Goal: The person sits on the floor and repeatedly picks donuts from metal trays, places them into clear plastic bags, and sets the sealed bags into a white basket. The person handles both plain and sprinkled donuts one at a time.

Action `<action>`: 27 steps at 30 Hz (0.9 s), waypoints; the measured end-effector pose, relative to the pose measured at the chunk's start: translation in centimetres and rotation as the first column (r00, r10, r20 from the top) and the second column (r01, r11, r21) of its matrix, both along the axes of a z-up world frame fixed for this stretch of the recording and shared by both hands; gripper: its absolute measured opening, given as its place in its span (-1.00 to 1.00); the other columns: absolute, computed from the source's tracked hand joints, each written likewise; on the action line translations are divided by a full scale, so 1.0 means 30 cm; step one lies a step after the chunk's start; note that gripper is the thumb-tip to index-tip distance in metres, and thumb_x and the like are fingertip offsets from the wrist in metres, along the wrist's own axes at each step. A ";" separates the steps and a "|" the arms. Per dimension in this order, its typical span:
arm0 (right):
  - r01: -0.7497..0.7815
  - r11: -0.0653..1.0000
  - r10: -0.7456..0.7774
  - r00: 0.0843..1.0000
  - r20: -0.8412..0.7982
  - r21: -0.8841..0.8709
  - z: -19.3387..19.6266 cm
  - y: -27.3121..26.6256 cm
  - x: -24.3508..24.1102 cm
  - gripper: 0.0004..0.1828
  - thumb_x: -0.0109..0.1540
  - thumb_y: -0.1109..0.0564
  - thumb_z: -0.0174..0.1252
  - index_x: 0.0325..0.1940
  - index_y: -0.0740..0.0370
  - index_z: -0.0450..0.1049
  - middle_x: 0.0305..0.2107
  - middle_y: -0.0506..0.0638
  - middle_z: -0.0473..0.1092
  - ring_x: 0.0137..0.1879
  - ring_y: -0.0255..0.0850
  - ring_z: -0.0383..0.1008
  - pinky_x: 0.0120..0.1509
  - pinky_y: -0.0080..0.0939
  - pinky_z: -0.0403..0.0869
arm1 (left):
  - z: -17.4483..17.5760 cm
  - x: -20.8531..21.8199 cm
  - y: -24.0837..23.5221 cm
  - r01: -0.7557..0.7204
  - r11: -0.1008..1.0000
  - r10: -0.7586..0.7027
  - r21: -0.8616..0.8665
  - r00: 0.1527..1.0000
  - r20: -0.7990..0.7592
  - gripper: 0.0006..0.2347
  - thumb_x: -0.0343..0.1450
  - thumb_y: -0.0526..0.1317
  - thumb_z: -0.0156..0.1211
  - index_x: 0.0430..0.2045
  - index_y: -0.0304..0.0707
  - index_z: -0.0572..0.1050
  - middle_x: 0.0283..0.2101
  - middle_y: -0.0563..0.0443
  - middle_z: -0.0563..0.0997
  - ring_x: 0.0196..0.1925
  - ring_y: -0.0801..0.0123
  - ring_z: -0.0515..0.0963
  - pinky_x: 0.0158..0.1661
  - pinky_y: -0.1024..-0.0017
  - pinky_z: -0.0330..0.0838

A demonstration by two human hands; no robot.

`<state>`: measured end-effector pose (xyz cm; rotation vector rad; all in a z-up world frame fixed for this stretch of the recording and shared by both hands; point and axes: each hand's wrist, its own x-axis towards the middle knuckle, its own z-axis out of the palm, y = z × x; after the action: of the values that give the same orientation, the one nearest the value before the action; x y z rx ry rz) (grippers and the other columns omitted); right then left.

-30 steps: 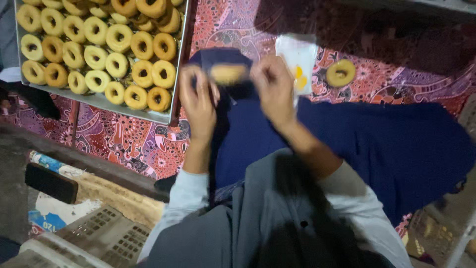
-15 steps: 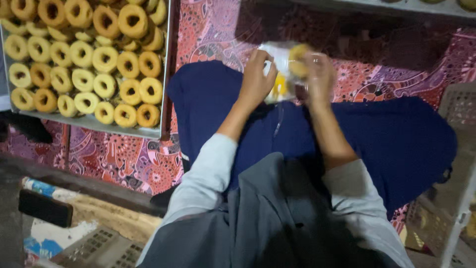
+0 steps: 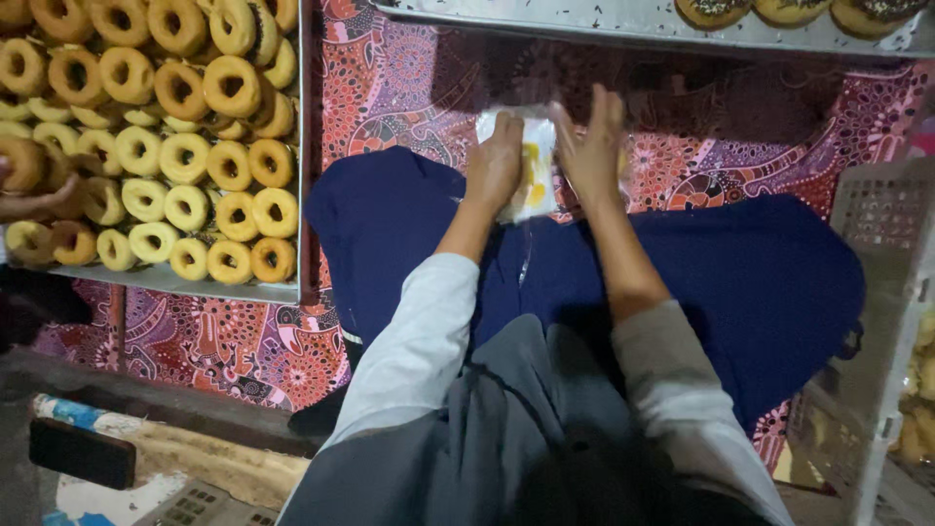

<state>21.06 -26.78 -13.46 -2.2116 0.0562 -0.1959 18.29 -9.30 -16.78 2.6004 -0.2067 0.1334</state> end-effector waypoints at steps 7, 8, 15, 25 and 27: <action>-0.238 0.924 0.264 0.963 -0.050 0.301 0.236 0.060 -0.002 -0.79 0.29 0.14 0.24 -0.05 0.28 0.62 -0.17 0.09 0.60 -0.05 -0.13 0.65 0.07 -0.19 0.55 | 0.371 -0.024 0.004 -0.052 0.836 0.206 -0.546 0.952 0.225 -0.58 0.34 -0.41 0.35 0.06 -0.35 0.34 0.05 -0.19 0.44 -0.01 0.00 0.57 -0.09 0.26 0.55; -0.303 0.897 0.301 0.952 0.057 0.323 0.284 0.060 -0.025 -0.82 0.30 0.19 0.22 -0.06 0.31 0.62 -0.13 0.09 0.60 0.00 -0.12 0.64 0.14 -0.18 0.55 | 0.399 -0.006 0.012 -0.064 0.747 0.239 -0.662 0.955 0.177 -0.55 0.32 -0.45 0.31 0.10 -0.38 0.32 0.09 -0.22 0.45 0.00 0.05 0.57 -0.11 0.33 0.57; -0.226 0.974 0.210 0.927 0.310 0.015 0.605 0.099 -0.187 -0.65 0.24 0.27 0.23 0.12 0.35 0.49 0.07 0.22 0.45 0.25 0.08 0.45 0.50 0.15 0.26 | 0.515 -0.037 -0.014 -0.243 0.758 0.399 -0.606 0.907 0.134 -0.80 0.43 -0.48 0.25 -0.10 -0.29 0.51 -0.22 -0.06 0.67 -0.23 0.35 0.70 -0.14 0.48 0.58; -0.276 0.951 0.303 0.923 0.237 -0.141 0.583 0.060 -0.191 -0.52 0.26 0.18 0.24 0.28 0.31 0.48 0.20 0.21 0.45 0.24 0.04 0.46 0.37 0.23 0.32 | 0.620 -0.112 -0.075 -0.171 0.119 0.257 -0.978 0.957 -0.136 -0.51 0.30 -0.38 0.24 0.15 -0.08 0.34 0.12 0.03 0.44 -0.01 0.29 0.55 -0.02 0.31 0.48; -0.376 0.927 0.371 0.914 0.164 -0.004 0.576 0.052 -0.189 -0.63 0.23 0.12 0.30 0.11 0.26 0.57 -0.01 0.21 0.51 0.06 0.05 0.51 0.19 0.10 0.47 | 0.580 -0.032 -0.042 -0.351 -0.548 -0.010 -0.759 0.910 -0.414 -0.54 0.37 -0.38 0.16 0.18 0.08 0.34 0.03 -0.05 0.54 -0.05 0.24 0.67 0.01 0.12 0.52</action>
<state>15.40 -25.23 3.80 -2.1247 -0.4499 -0.1588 17.33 -10.56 0.62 0.4880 0.4300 0.0732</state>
